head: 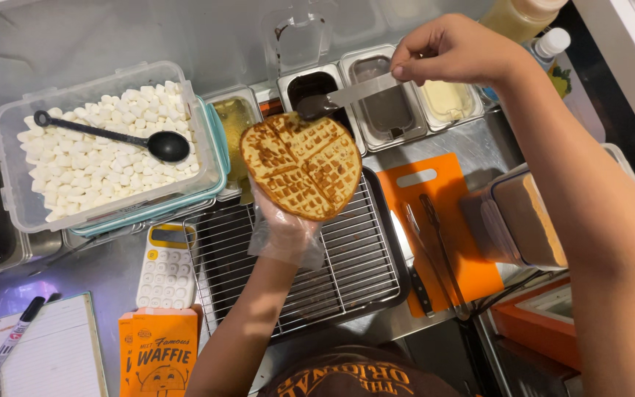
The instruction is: The person places a cooked waffle on a wire rack, spreads a dark sauce over half of it, and then adds marshmallows and a crumb topping to the sauced side. The person uses a spatula, spoon, and tongs during the process.
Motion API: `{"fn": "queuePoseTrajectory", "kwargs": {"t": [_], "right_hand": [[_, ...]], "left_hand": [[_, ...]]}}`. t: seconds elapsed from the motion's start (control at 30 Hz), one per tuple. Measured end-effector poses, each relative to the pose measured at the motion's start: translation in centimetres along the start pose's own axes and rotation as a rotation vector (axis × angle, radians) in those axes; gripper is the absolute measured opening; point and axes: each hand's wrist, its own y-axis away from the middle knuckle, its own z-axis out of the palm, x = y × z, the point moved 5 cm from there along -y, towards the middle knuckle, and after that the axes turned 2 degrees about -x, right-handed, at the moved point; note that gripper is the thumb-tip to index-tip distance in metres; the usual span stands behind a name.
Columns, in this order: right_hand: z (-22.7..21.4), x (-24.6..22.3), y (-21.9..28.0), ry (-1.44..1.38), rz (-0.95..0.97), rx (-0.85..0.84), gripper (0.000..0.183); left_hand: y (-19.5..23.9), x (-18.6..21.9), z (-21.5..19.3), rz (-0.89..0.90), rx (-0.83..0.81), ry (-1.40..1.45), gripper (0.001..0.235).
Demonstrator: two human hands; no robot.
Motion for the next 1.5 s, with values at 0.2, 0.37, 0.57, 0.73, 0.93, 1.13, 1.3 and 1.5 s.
{"fn": "queuePoseTrajectory", "kwargs": {"t": [0.2, 0.37, 0.57, 0.73, 0.93, 1.13, 1.3, 1.5], "right_hand": [[1.5, -10.5, 6.2, 0.465, -0.353, 0.212, 0.012], [6.3, -16.4, 13.6, 0.724, -0.471, 0.479, 0.009], [13.6, -14.4, 21.3, 0.571, -0.194, 0.563, 0.011], [19.1, -9.1, 26.2, 0.277, -0.002, 0.577, 0.019], [26.7, -4.3, 26.5, -0.031, 0.267, 0.592, 0.026], [30.2, -4.5, 25.2, 0.096, 0.077, 0.729, 0.025], [30.5, -3.9, 23.7, 0.304, -0.003, 0.839, 0.025], [31.4, -2.8, 23.7, 0.018, 0.125, 0.787, 0.023]], "left_hand": [[1.1, 0.8, -1.1, -0.033, -0.103, 0.280, 0.075], [4.1, 2.8, -4.4, -0.035, -0.106, 0.197, 0.081], [10.5, 4.9, -9.6, -0.165, 0.089, -0.048, 0.089], [10.7, 3.9, -10.2, -0.379, 0.179, -0.336, 0.095], [9.9, 5.0, -7.8, -0.672, 0.117, -0.728, 0.103], [10.1, 8.0, -5.6, -0.188, -0.103, -1.993, 0.070], [9.5, 3.7, -5.6, 0.658, -0.592, -2.551, 0.055], [9.2, 3.4, -8.1, 0.454, -0.534, -2.357, 0.051]]}}
